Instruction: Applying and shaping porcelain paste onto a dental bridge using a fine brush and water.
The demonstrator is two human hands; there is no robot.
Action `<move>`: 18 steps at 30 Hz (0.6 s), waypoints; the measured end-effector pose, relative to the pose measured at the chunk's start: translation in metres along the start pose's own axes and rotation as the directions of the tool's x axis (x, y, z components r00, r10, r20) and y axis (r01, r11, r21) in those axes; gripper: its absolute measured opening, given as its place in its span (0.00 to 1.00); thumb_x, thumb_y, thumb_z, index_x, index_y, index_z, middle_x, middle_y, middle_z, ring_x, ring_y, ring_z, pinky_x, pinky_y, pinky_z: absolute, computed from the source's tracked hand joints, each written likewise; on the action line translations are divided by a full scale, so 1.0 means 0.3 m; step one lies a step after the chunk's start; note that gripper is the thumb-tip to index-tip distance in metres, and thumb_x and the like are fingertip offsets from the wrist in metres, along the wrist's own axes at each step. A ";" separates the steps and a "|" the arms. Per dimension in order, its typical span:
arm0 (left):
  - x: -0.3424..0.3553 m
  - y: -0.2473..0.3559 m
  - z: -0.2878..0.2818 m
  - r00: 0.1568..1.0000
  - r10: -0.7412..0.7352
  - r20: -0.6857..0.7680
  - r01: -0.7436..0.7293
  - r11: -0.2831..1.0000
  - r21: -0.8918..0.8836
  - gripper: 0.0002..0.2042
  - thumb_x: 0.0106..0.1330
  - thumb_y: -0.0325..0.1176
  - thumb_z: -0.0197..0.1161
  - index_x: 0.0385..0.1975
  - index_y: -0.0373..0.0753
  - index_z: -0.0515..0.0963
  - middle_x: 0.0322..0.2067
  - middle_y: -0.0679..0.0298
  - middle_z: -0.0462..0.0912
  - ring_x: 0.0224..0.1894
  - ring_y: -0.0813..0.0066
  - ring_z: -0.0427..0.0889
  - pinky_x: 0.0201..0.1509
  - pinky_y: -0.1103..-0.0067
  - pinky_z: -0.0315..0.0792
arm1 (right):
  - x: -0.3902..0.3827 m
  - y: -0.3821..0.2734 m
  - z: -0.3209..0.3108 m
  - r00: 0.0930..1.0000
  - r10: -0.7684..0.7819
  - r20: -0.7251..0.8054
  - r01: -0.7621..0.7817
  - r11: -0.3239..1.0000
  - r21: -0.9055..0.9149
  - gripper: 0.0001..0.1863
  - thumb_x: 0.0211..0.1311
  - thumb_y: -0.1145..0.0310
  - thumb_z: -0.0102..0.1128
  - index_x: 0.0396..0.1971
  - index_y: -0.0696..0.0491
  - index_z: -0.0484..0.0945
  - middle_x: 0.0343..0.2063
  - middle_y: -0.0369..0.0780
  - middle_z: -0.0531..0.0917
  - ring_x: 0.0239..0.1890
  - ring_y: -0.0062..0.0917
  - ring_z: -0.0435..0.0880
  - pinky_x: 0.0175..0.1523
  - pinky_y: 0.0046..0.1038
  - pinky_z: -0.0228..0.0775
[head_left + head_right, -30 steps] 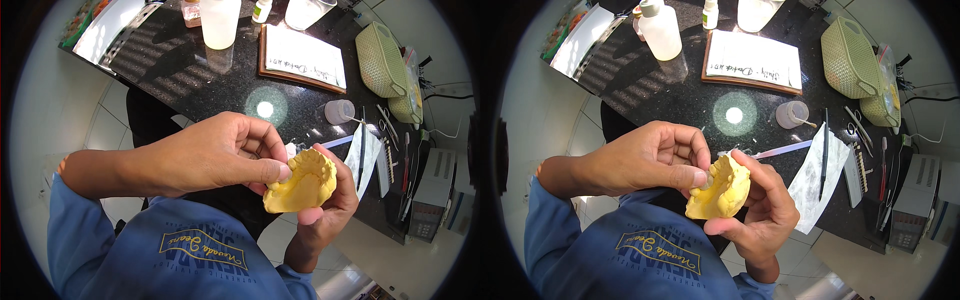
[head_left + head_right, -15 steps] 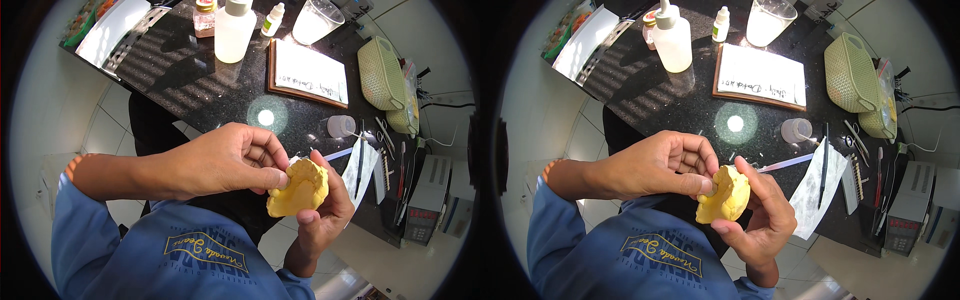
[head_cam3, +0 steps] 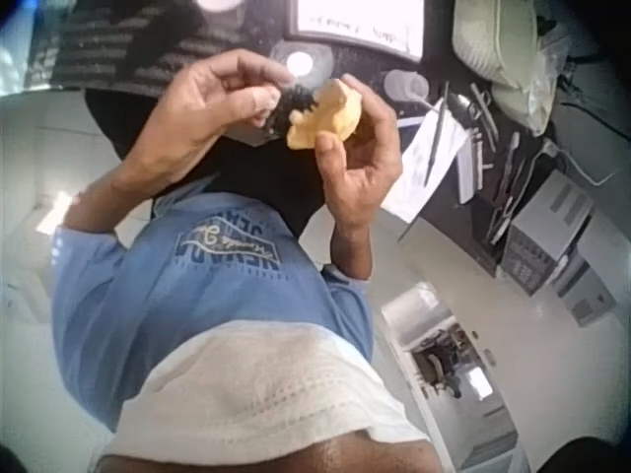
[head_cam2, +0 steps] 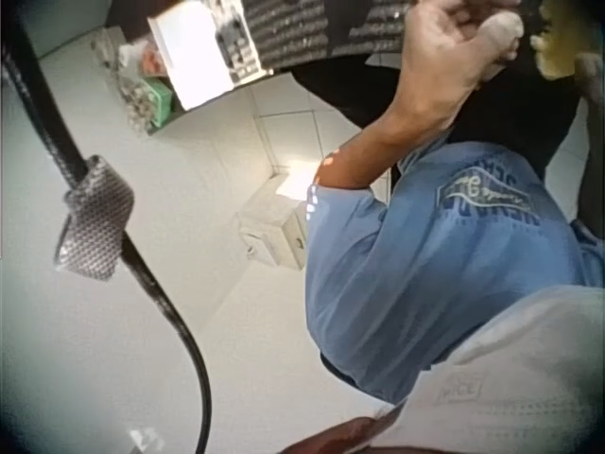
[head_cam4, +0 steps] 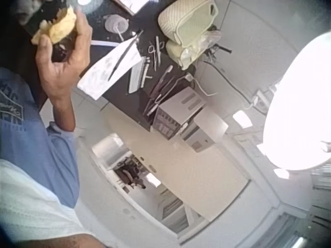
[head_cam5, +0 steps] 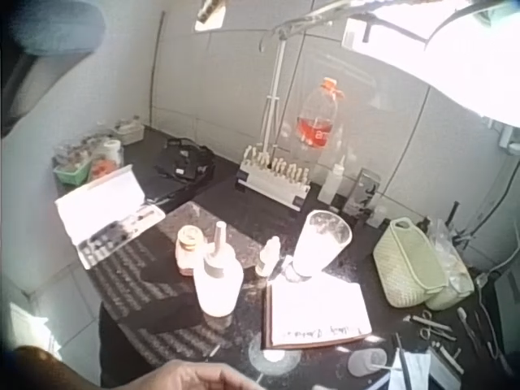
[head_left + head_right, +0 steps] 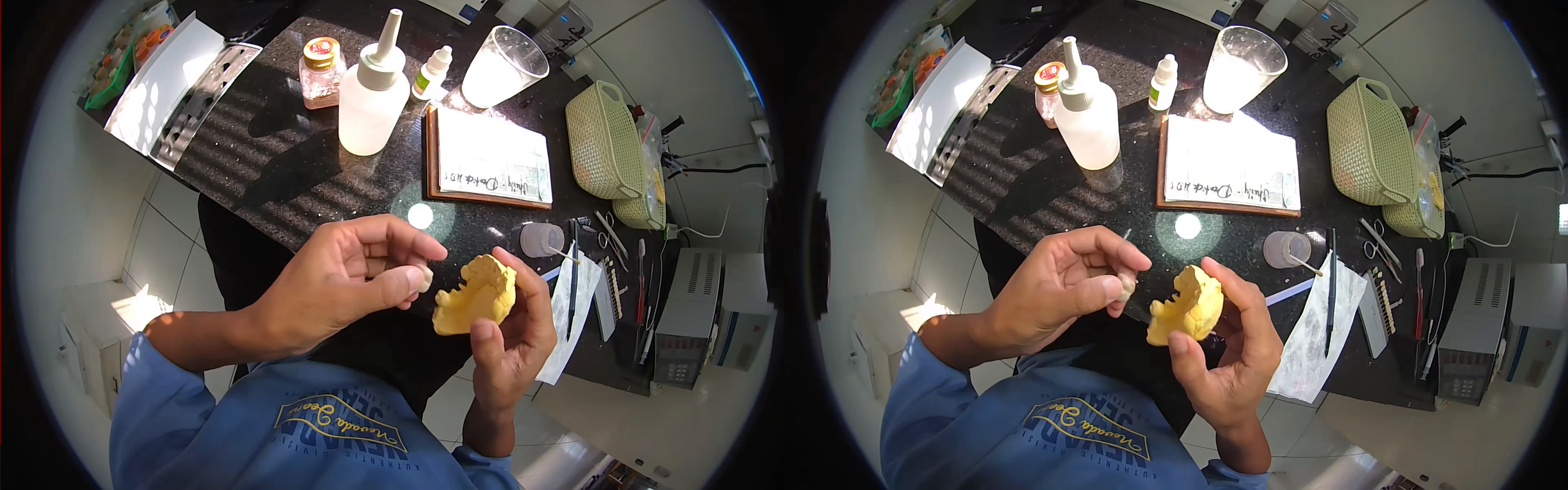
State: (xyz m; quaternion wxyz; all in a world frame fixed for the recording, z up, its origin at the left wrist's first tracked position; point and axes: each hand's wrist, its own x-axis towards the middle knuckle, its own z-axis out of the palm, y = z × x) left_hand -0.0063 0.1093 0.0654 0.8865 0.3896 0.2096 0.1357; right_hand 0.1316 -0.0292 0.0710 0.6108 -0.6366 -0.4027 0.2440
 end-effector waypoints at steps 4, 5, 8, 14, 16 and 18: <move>-0.033 -0.005 -0.041 0.957 0.266 -0.113 -0.260 0.963 0.070 0.09 0.63 0.30 0.60 0.39 0.35 0.73 0.33 0.63 0.72 0.33 0.80 0.73 0.41 0.82 0.71 | 0.059 0.023 0.046 0.996 0.046 0.077 -0.036 0.991 -0.129 0.29 0.47 0.80 0.66 0.51 0.61 0.65 0.44 0.44 0.75 0.45 0.28 0.82 0.49 0.25 0.77; -0.037 -0.010 -0.047 0.939 0.310 -0.149 -0.302 0.950 0.075 0.08 0.63 0.31 0.60 0.37 0.36 0.73 0.33 0.63 0.71 0.34 0.80 0.73 0.40 0.82 0.71 | 0.069 0.035 0.053 0.994 0.050 0.095 -0.036 0.988 -0.149 0.29 0.47 0.80 0.66 0.50 0.60 0.65 0.45 0.44 0.74 0.45 0.29 0.82 0.48 0.25 0.78; -0.047 -0.027 -0.076 0.882 0.424 -0.203 -0.425 0.904 0.041 0.09 0.64 0.29 0.60 0.41 0.34 0.72 0.35 0.61 0.75 0.36 0.80 0.77 0.43 0.81 0.75 | 0.106 0.036 0.073 0.982 -0.094 0.163 0.141 0.942 -0.306 0.30 0.46 0.79 0.66 0.52 0.58 0.66 0.45 0.46 0.72 0.42 0.37 0.80 0.42 0.30 0.78; -0.076 -0.078 -0.068 0.883 0.382 -0.272 -0.407 0.913 -0.039 0.10 0.62 0.24 0.61 0.40 0.34 0.69 0.41 0.57 0.75 0.42 0.74 0.80 0.50 0.78 0.78 | 0.117 0.045 0.059 0.946 -0.211 0.245 0.321 0.702 -0.636 0.28 0.41 0.73 0.73 0.48 0.54 0.75 0.49 0.43 0.78 0.46 0.36 0.78 0.49 0.31 0.71; -0.073 -0.097 -0.057 0.902 0.348 -0.255 -0.373 0.926 -0.056 0.09 0.61 0.23 0.60 0.39 0.34 0.69 0.42 0.54 0.75 0.43 0.73 0.81 0.51 0.77 0.78 | 0.100 0.034 0.063 0.952 -0.217 0.214 0.305 0.695 -0.651 0.27 0.41 0.73 0.73 0.47 0.53 0.76 0.48 0.43 0.78 0.45 0.36 0.78 0.48 0.31 0.72; -0.078 -0.121 -0.050 0.925 0.298 -0.234 -0.324 0.943 -0.079 0.09 0.61 0.21 0.60 0.38 0.33 0.69 0.46 0.49 0.75 0.44 0.71 0.81 0.52 0.75 0.78 | 0.066 0.021 0.050 0.946 -0.274 0.172 0.320 0.715 -0.621 0.25 0.42 0.72 0.73 0.45 0.55 0.78 0.44 0.44 0.80 0.40 0.33 0.80 0.43 0.29 0.74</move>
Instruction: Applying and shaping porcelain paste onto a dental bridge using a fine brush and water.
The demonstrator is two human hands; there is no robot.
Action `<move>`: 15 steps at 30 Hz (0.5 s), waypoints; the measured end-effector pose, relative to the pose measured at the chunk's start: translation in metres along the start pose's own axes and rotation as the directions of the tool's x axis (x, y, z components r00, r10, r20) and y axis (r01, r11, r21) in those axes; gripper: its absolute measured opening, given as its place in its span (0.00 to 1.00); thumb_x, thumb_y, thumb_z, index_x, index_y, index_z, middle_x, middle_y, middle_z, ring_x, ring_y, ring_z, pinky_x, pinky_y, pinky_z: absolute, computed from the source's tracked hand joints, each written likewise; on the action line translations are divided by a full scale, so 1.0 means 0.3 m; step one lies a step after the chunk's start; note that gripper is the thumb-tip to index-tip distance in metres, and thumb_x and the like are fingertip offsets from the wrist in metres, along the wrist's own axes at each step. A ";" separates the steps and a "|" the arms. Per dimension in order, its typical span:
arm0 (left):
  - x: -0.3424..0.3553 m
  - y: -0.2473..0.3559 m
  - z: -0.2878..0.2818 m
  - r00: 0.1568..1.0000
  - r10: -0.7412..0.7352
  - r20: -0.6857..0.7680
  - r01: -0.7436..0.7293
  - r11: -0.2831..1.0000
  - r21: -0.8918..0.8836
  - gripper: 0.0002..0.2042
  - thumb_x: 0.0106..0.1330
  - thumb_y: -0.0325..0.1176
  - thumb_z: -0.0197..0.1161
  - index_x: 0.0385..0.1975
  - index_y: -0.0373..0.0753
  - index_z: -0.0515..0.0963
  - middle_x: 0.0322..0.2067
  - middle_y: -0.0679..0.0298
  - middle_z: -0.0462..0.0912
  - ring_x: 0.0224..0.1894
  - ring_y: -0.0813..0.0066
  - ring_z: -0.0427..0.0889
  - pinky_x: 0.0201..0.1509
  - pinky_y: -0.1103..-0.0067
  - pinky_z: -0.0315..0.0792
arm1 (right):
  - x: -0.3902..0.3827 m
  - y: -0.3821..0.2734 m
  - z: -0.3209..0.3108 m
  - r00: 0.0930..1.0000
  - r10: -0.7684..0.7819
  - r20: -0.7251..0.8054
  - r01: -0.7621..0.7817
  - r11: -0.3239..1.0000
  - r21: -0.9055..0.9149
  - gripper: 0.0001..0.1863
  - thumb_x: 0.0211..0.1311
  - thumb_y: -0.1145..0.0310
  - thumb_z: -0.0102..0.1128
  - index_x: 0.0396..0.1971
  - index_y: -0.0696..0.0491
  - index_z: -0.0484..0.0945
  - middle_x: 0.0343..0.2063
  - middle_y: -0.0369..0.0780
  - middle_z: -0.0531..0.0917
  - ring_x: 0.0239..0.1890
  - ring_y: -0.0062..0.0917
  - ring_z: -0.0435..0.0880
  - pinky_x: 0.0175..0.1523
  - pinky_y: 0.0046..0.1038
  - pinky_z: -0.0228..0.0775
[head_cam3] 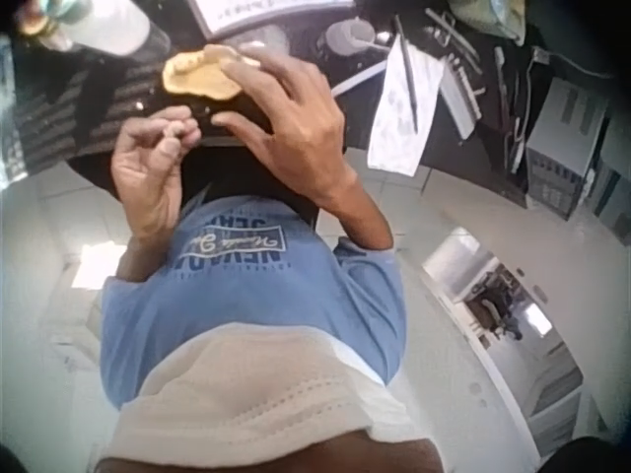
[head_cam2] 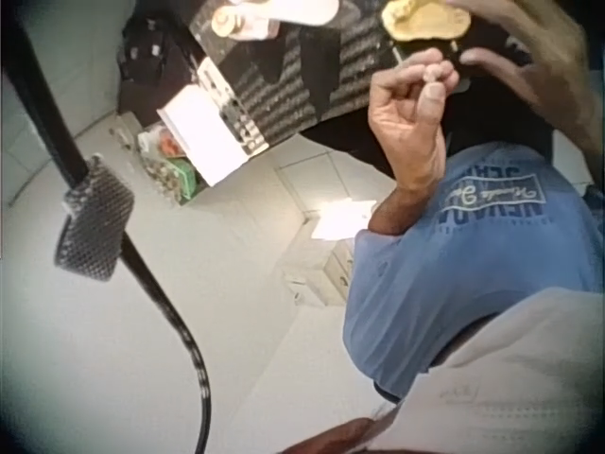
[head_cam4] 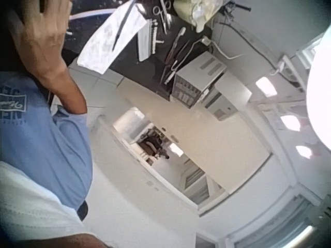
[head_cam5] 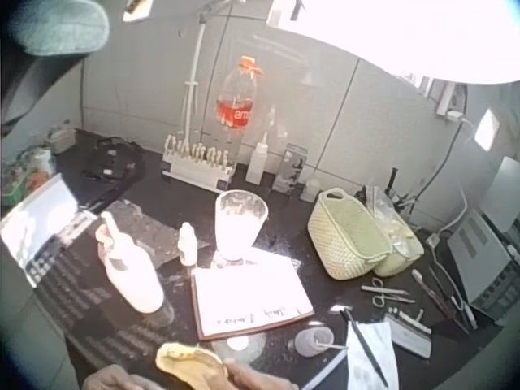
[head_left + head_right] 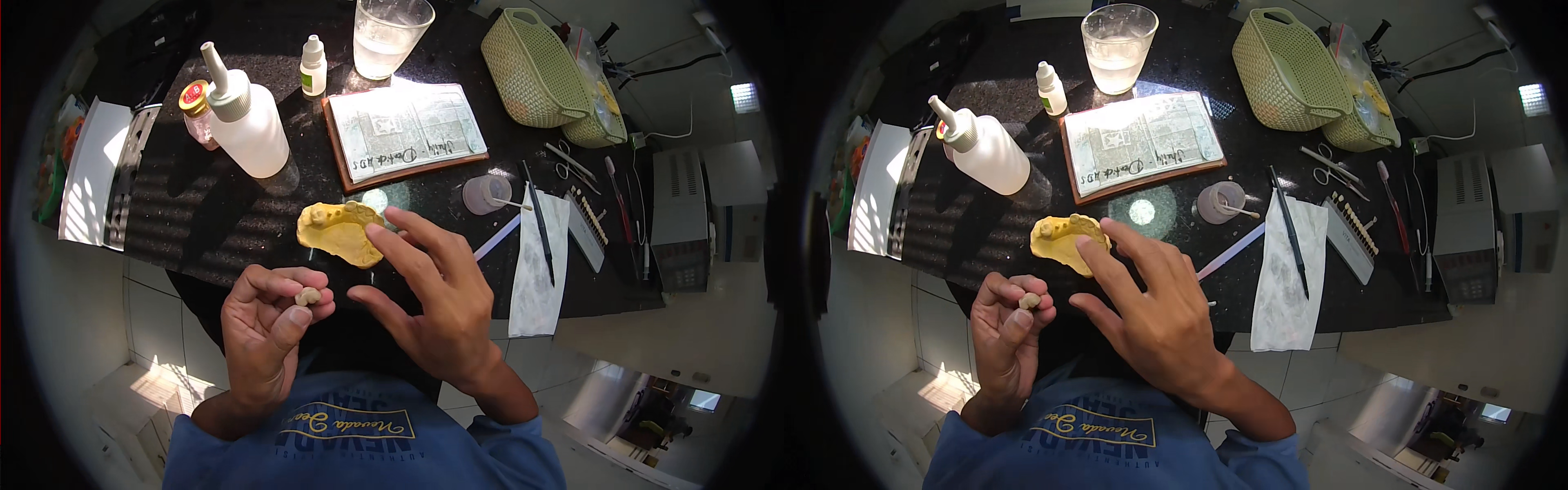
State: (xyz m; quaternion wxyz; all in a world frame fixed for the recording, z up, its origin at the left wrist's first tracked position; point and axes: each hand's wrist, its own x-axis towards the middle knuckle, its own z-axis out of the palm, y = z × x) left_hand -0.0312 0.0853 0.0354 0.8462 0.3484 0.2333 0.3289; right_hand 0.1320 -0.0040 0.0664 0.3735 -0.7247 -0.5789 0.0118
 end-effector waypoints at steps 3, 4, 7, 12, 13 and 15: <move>-0.012 -0.004 0.022 0.997 -0.020 0.072 0.022 1.000 -0.021 0.09 0.60 0.18 0.59 0.38 0.32 0.68 0.44 0.49 0.76 0.44 0.69 0.81 0.52 0.74 0.78 | -0.091 0.036 -0.131 0.948 0.155 -0.276 -0.177 0.983 -0.056 0.08 0.54 0.81 0.64 0.36 0.61 0.79 0.31 0.41 0.81 0.32 0.20 0.79 0.35 0.21 0.70; -0.001 -0.008 0.034 0.994 -0.066 0.091 0.068 0.997 -0.022 0.10 0.60 0.19 0.60 0.39 0.34 0.68 0.44 0.51 0.75 0.43 0.71 0.81 0.50 0.75 0.79 | -0.106 0.066 -0.189 0.893 0.259 -0.368 -0.351 0.912 -0.212 0.05 0.58 0.79 0.61 0.35 0.61 0.79 0.30 0.40 0.80 0.31 0.19 0.78 0.36 0.21 0.69; 0.008 -0.008 0.062 0.979 -0.174 0.104 0.181 0.982 -0.061 0.11 0.60 0.18 0.60 0.39 0.35 0.67 0.44 0.54 0.75 0.43 0.73 0.81 0.50 0.76 0.78 | -0.135 0.186 -0.306 0.830 0.447 -0.334 -0.556 0.718 -0.419 0.08 0.60 0.73 0.59 0.37 0.60 0.80 0.29 0.38 0.80 0.29 0.20 0.77 0.35 0.23 0.69; 0.006 -0.017 0.066 0.964 -0.256 0.076 0.261 0.963 -0.070 0.13 0.60 0.18 0.60 0.44 0.33 0.69 0.45 0.53 0.76 0.45 0.73 0.81 0.53 0.75 0.77 | -0.167 0.255 -0.305 0.866 0.454 -0.210 -0.495 0.717 -0.491 0.08 0.58 0.74 0.60 0.36 0.60 0.80 0.27 0.38 0.79 0.26 0.20 0.76 0.31 0.23 0.68; 0.003 -0.018 0.068 0.965 -0.252 0.066 0.257 0.964 -0.068 0.13 0.60 0.18 0.60 0.44 0.33 0.69 0.45 0.53 0.76 0.45 0.73 0.81 0.53 0.75 0.77 | -0.172 0.264 -0.304 0.891 0.397 -0.221 -0.453 0.739 -0.499 0.07 0.57 0.75 0.61 0.35 0.60 0.80 0.26 0.38 0.78 0.23 0.20 0.75 0.28 0.23 0.67; -0.003 -0.020 0.069 0.963 -0.259 0.073 0.263 0.963 -0.053 0.13 0.60 0.18 0.60 0.45 0.32 0.71 0.46 0.53 0.76 0.46 0.72 0.80 0.54 0.74 0.76 | -0.177 0.275 -0.304 0.873 0.416 -0.255 -0.488 0.738 -0.466 0.06 0.57 0.76 0.60 0.34 0.61 0.79 0.25 0.37 0.77 0.23 0.18 0.74 0.28 0.22 0.66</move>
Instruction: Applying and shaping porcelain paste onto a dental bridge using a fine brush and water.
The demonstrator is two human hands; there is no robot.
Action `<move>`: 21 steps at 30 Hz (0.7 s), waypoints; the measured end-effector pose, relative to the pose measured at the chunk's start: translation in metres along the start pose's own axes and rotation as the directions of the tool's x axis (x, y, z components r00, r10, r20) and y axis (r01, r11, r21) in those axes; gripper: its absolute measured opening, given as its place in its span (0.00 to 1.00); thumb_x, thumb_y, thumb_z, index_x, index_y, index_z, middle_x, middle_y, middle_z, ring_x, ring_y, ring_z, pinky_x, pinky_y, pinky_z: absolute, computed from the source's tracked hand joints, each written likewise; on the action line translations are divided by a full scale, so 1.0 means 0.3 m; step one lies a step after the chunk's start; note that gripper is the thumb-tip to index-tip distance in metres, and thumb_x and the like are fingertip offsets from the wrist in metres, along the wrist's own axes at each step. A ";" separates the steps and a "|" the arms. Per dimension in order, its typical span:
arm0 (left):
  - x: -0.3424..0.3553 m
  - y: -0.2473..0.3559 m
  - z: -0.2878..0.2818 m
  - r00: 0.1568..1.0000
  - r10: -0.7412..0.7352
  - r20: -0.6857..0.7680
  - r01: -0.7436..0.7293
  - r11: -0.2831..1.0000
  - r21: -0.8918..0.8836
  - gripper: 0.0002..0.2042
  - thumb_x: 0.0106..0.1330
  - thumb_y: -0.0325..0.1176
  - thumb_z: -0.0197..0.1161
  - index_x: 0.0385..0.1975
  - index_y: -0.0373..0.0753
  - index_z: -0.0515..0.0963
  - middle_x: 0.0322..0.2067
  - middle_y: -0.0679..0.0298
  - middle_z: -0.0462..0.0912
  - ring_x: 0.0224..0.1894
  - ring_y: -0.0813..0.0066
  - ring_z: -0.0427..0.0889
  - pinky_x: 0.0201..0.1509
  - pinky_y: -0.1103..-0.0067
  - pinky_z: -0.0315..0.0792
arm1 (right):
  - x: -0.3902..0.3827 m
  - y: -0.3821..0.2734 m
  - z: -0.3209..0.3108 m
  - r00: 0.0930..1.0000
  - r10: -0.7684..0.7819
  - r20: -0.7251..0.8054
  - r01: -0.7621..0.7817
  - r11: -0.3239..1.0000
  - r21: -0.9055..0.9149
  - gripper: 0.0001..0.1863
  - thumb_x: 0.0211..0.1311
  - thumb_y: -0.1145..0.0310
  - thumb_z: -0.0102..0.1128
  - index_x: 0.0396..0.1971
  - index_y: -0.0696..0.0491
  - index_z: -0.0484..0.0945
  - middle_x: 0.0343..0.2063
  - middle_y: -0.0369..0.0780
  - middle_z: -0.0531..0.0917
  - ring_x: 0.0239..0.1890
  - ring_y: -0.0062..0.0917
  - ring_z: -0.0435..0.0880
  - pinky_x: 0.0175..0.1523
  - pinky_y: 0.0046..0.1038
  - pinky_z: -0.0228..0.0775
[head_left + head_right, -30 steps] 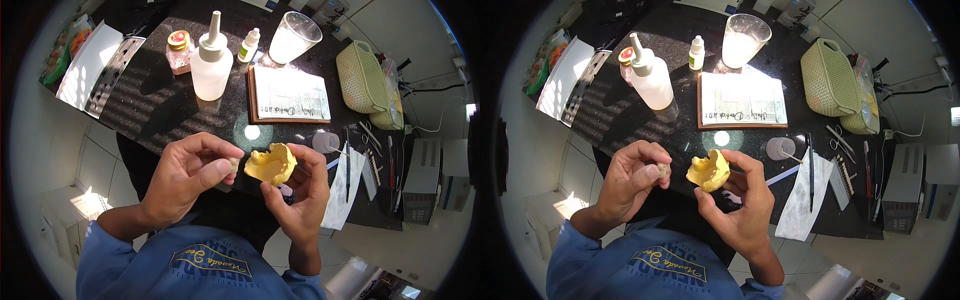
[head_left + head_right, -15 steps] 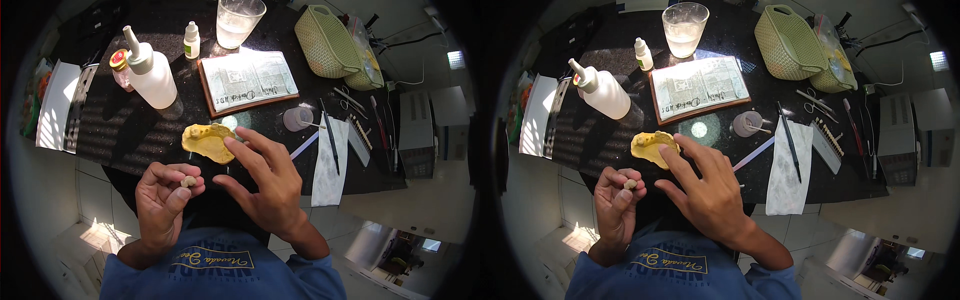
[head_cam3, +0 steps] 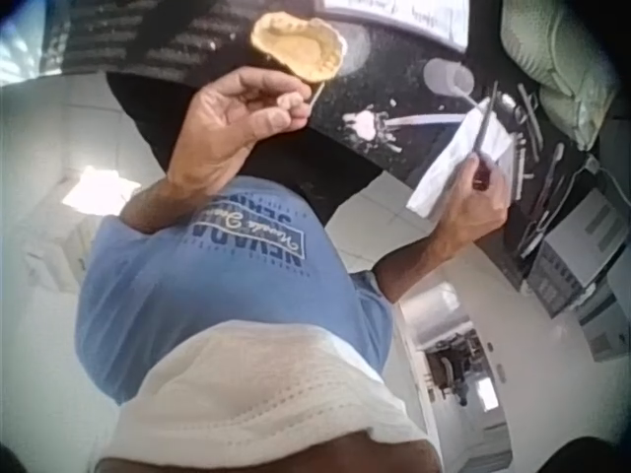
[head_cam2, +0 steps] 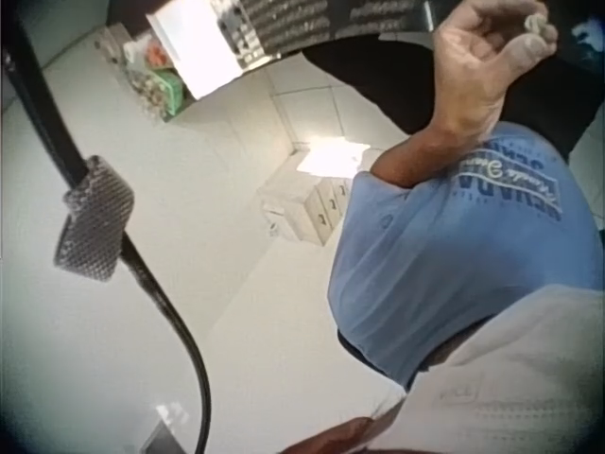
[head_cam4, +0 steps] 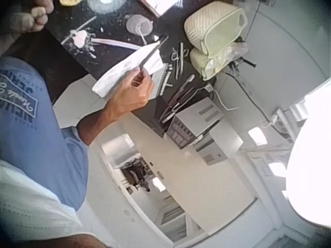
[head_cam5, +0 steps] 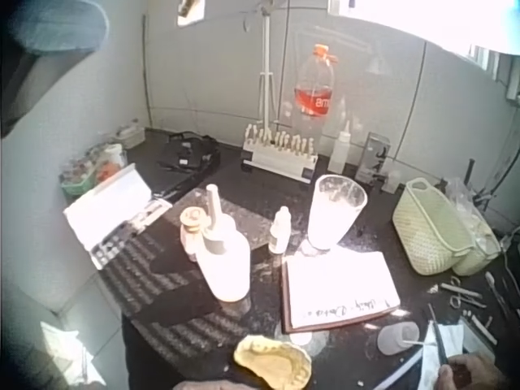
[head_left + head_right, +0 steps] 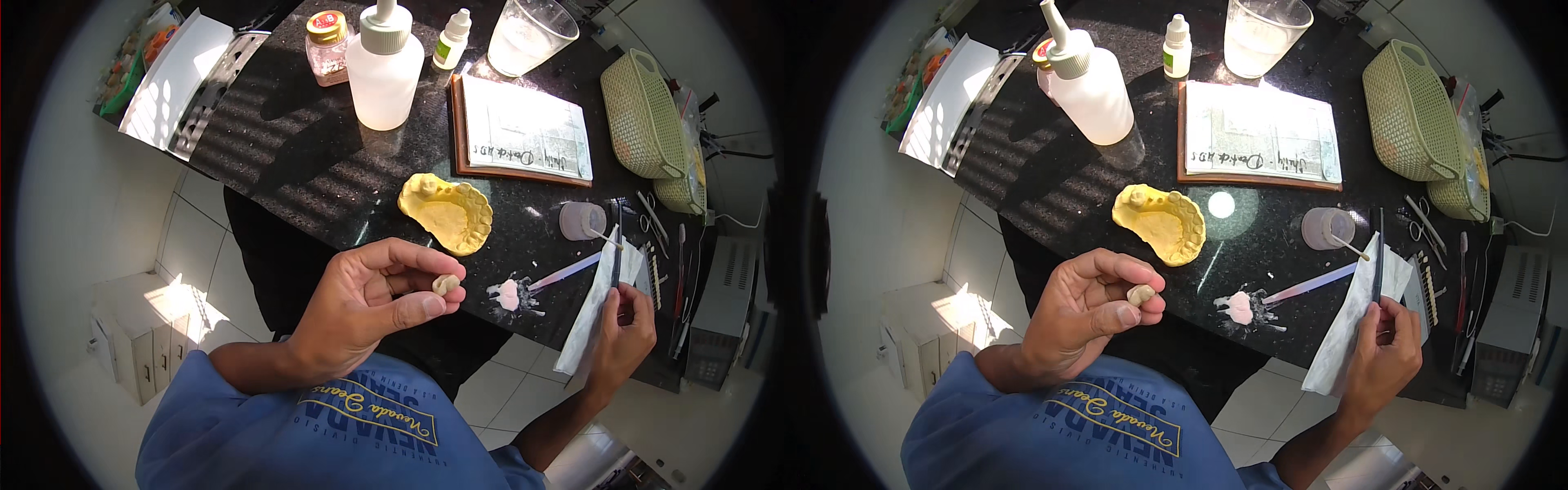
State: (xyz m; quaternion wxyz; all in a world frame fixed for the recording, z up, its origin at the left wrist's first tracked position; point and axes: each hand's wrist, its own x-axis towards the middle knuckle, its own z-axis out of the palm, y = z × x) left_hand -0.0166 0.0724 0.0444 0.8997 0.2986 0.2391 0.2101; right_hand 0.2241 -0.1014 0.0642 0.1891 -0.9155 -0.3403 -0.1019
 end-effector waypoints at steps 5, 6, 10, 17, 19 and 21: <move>-0.001 0.007 0.012 1.000 -0.005 0.004 0.005 1.000 -0.009 0.12 0.60 0.20 0.61 0.44 0.31 0.73 0.45 0.54 0.77 0.47 0.72 0.80 0.54 0.75 0.76 | 0.000 0.050 -0.035 0.946 0.255 -0.201 -0.197 0.943 0.269 0.05 0.59 0.76 0.60 0.33 0.61 0.76 0.23 0.31 0.73 0.23 0.12 0.69 0.29 0.15 0.63; 0.001 0.011 0.014 1.000 -0.015 0.001 0.015 1.000 -0.006 0.12 0.60 0.20 0.61 0.44 0.31 0.73 0.45 0.54 0.77 0.47 0.72 0.81 0.54 0.75 0.76 | -0.009 0.105 -0.055 0.940 0.276 -0.201 -0.172 0.892 0.419 0.06 0.59 0.76 0.59 0.34 0.62 0.74 0.23 0.34 0.75 0.23 0.14 0.71 0.29 0.15 0.65; 0.003 0.018 0.014 0.997 -0.076 -0.028 0.076 0.997 -0.014 0.12 0.61 0.22 0.61 0.44 0.31 0.72 0.45 0.54 0.78 0.46 0.72 0.81 0.53 0.75 0.77 | -0.060 0.006 -0.046 0.866 0.173 -0.468 0.072 0.885 0.460 0.12 0.61 0.67 0.56 0.34 0.62 0.72 0.22 0.39 0.75 0.22 0.20 0.74 0.29 0.19 0.67; -0.005 0.027 0.015 0.996 -0.090 -0.027 0.091 0.996 0.019 0.14 0.61 0.26 0.63 0.45 0.30 0.72 0.45 0.54 0.78 0.46 0.72 0.81 0.52 0.76 0.78 | -0.173 -0.276 0.116 0.908 -0.223 -0.355 0.410 0.297 0.863 0.16 0.62 0.61 0.51 0.40 0.59 0.69 0.21 0.43 0.72 0.24 0.30 0.77 0.30 0.26 0.72; -0.006 0.029 0.013 0.995 -0.093 -0.028 0.093 0.995 0.020 0.14 0.61 0.26 0.64 0.44 0.30 0.72 0.45 0.54 0.77 0.46 0.72 0.81 0.51 0.76 0.78 | -0.156 -0.281 0.120 0.872 -0.403 -0.278 0.416 0.308 0.856 0.18 0.65 0.58 0.50 0.44 0.59 0.70 0.27 0.44 0.73 0.28 0.31 0.78 0.33 0.28 0.74; -0.005 0.029 0.010 0.993 -0.116 -0.022 0.116 0.993 0.017 0.13 0.61 0.25 0.64 0.43 0.31 0.73 0.45 0.54 0.77 0.45 0.72 0.81 0.51 0.76 0.78 | -0.151 -0.314 0.133 0.878 -0.408 -0.251 0.374 0.258 0.891 0.11 0.57 0.70 0.58 0.38 0.57 0.72 0.26 0.43 0.76 0.30 0.33 0.81 0.38 0.32 0.78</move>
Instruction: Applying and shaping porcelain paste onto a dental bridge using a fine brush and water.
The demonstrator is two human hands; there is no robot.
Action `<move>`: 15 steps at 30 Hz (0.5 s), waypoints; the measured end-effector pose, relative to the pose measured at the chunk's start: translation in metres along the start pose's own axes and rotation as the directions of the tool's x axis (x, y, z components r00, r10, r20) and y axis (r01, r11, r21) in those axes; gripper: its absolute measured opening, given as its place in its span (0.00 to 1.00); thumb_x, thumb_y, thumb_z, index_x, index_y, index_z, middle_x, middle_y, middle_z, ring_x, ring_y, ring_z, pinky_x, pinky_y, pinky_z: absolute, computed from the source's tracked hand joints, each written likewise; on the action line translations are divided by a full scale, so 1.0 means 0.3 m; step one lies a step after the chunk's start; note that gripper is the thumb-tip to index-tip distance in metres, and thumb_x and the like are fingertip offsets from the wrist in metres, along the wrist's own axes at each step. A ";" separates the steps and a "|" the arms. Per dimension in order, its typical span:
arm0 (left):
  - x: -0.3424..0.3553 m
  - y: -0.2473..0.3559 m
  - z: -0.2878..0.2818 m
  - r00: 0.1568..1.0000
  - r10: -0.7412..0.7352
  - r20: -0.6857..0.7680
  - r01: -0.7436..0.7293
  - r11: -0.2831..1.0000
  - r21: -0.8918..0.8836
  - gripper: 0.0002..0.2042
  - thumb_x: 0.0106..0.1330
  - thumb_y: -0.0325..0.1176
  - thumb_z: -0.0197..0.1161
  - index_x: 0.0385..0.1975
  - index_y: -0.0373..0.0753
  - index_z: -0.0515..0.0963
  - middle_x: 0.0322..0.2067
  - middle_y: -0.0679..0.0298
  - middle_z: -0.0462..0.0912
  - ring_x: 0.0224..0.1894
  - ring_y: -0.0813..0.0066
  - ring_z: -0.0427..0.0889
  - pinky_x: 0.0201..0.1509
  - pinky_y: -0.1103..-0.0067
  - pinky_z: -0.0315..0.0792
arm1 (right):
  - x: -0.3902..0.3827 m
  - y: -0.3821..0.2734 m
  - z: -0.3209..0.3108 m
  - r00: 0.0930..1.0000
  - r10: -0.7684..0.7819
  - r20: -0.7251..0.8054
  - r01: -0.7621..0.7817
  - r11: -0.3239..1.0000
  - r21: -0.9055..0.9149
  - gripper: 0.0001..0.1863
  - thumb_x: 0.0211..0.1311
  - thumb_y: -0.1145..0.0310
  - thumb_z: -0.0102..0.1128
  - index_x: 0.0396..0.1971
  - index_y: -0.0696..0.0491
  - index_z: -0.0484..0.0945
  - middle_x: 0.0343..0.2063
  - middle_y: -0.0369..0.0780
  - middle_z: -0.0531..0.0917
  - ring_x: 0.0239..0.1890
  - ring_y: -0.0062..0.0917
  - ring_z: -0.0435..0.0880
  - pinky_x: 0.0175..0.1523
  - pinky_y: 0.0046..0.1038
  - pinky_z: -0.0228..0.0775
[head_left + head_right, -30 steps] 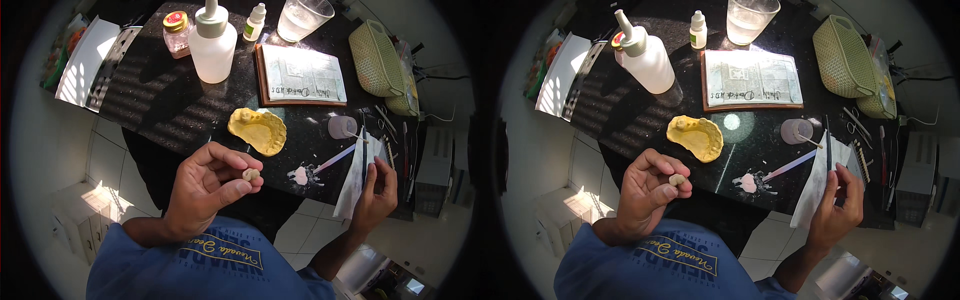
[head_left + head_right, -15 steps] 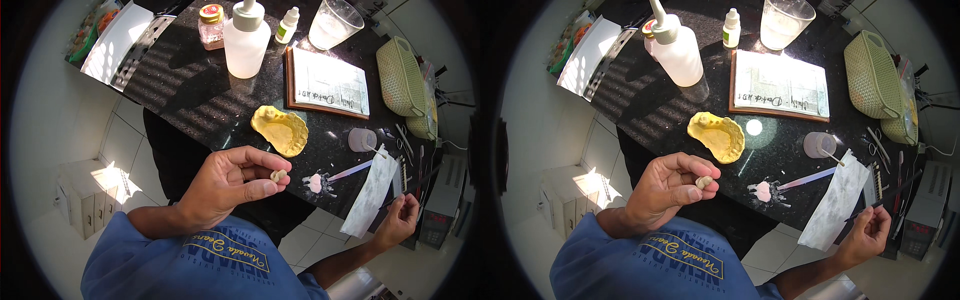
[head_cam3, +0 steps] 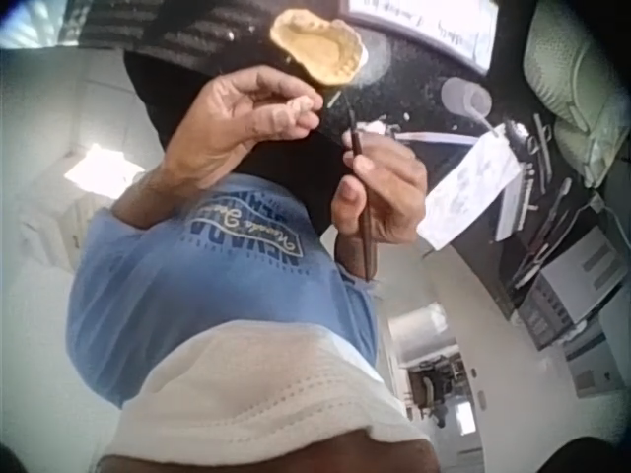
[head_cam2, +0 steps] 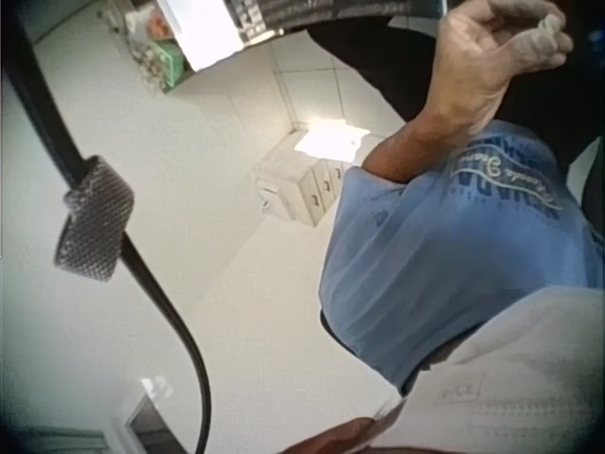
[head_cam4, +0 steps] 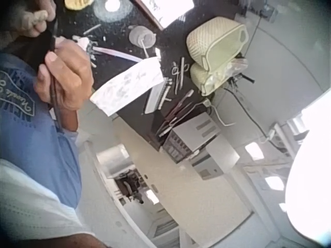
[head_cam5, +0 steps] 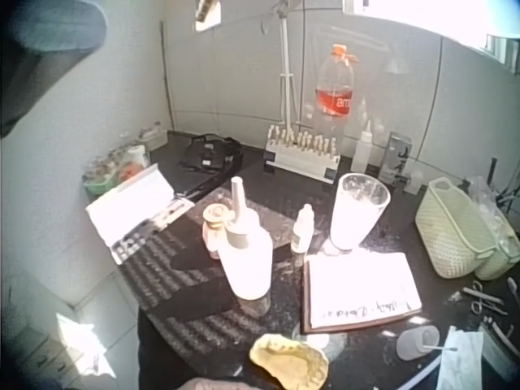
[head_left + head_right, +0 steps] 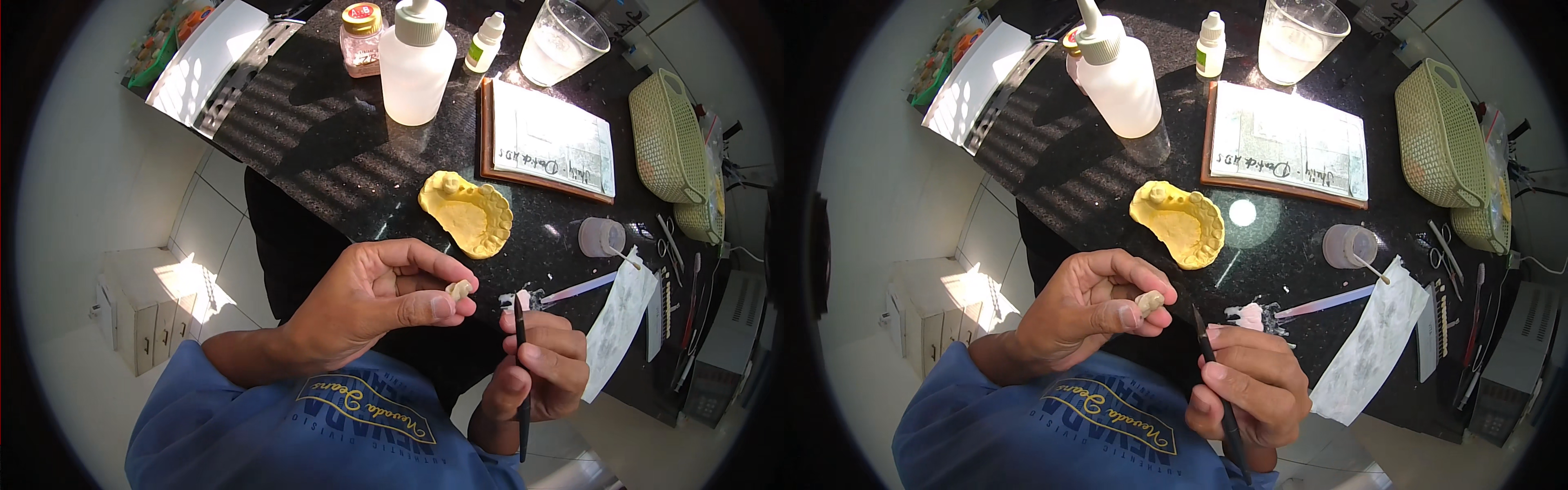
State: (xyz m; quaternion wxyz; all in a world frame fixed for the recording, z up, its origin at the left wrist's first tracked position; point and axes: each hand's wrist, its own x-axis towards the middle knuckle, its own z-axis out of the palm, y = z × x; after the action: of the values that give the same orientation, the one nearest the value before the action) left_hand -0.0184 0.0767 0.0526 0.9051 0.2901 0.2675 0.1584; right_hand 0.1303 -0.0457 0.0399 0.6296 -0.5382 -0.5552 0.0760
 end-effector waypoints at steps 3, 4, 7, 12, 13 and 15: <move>0.000 -0.009 -0.001 1.000 0.008 0.000 -0.008 1.000 -0.015 0.12 0.60 0.24 0.64 0.43 0.31 0.74 0.44 0.54 0.77 0.44 0.72 0.81 0.51 0.76 0.78 | 0.014 0.014 0.036 0.999 0.035 -0.009 -0.034 0.996 0.086 0.13 0.47 0.79 0.65 0.34 0.57 0.73 0.25 0.43 0.78 0.35 0.40 0.84 0.44 0.39 0.80; -0.001 -0.010 -0.002 1.000 0.009 -0.003 -0.009 1.000 -0.017 0.12 0.60 0.24 0.64 0.43 0.31 0.74 0.44 0.54 0.77 0.44 0.72 0.81 0.51 0.76 0.78 | 0.017 0.020 0.043 0.999 0.041 -0.013 -0.039 0.992 0.121 0.14 0.44 0.81 0.66 0.33 0.57 0.73 0.25 0.43 0.78 0.37 0.43 0.84 0.47 0.42 0.79; 0.000 -0.013 -0.005 1.000 0.023 0.013 -0.022 0.999 -0.035 0.12 0.59 0.23 0.64 0.43 0.31 0.74 0.44 0.54 0.76 0.44 0.72 0.81 0.50 0.76 0.78 | 0.001 0.039 0.049 0.998 0.058 0.003 -0.058 0.977 0.205 0.14 0.43 0.81 0.66 0.32 0.56 0.73 0.25 0.43 0.79 0.40 0.46 0.84 0.50 0.45 0.76; 0.004 -0.011 -0.006 0.999 0.043 0.028 -0.044 0.999 0.011 0.12 0.59 0.21 0.63 0.42 0.30 0.75 0.44 0.54 0.76 0.45 0.71 0.80 0.52 0.76 0.77 | 0.003 0.044 0.032 0.994 0.044 0.097 -0.061 0.983 0.171 0.12 0.49 0.77 0.64 0.33 0.55 0.71 0.24 0.42 0.77 0.43 0.47 0.82 0.54 0.46 0.73; 0.005 -0.011 -0.007 0.999 0.042 0.027 -0.042 0.999 0.008 0.12 0.59 0.21 0.63 0.42 0.30 0.75 0.44 0.54 0.76 0.45 0.71 0.80 0.52 0.76 0.77 | 0.004 0.043 0.027 0.988 0.031 0.153 -0.052 0.989 0.138 0.11 0.55 0.74 0.61 0.34 0.55 0.68 0.24 0.42 0.76 0.46 0.46 0.81 0.57 0.47 0.69; 0.008 -0.012 -0.009 0.996 0.071 0.050 -0.071 0.997 0.011 0.11 0.58 0.19 0.62 0.42 0.30 0.75 0.43 0.54 0.76 0.46 0.70 0.79 0.53 0.75 0.76 | 0.007 0.042 0.023 0.985 0.031 0.167 -0.054 0.989 0.134 0.11 0.55 0.74 0.61 0.34 0.55 0.68 0.24 0.42 0.76 0.46 0.46 0.81 0.58 0.47 0.69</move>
State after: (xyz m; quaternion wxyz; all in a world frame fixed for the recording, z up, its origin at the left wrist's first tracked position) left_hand -0.0174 0.0762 0.0476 0.9033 0.3092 0.2356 0.1814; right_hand 0.1320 -0.0349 0.0303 0.6156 -0.4970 -0.5869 0.1719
